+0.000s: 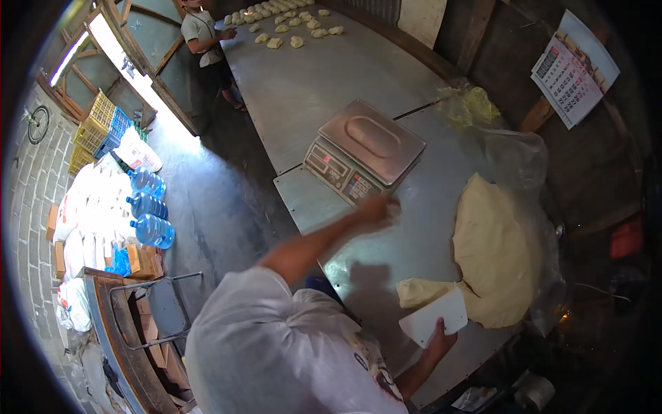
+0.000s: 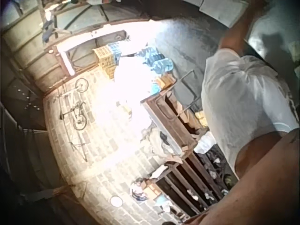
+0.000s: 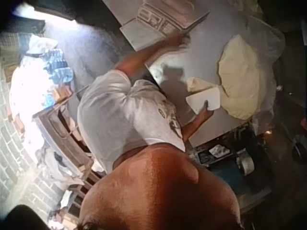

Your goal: The person uses a scraper to cut pieces of dough from a large roll, places each piece on a digital scale to weigh it, and then sets the weighed pieces onto a metal table.

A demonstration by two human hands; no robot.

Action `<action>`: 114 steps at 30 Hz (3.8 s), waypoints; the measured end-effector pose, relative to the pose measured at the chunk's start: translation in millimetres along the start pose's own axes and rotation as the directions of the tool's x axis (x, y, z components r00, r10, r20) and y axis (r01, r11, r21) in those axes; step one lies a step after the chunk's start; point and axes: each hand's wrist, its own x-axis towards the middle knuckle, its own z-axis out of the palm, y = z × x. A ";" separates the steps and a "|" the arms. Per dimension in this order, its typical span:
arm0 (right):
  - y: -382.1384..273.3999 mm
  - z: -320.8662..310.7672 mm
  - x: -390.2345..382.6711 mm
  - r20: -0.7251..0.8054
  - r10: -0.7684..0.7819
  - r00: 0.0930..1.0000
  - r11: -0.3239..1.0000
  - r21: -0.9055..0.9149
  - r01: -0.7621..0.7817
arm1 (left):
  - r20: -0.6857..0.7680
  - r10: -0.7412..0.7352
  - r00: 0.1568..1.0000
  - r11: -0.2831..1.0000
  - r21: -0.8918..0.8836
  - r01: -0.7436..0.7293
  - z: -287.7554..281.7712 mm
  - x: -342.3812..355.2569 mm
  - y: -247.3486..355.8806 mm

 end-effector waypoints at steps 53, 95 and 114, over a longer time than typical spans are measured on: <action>3.7 40.5 51.1 0.081 -0.077 0.994 0.745 -0.658 0.112 | 0.355 -0.042 0.934 0.974 -0.193 0.117 188.3 -29.7 97.7; -8.0 -76.8 9.0 -0.268 0.235 0.934 0.970 0.123 -0.209 | -0.085 -0.061 0.995 0.886 0.455 0.093 48.2 2.6 122.2; 66.3 127.6 81.0 0.365 0.059 0.929 0.542 -0.793 0.277 | -0.291 -0.380 0.878 0.827 -0.532 0.182 95.6 -65.1 63.2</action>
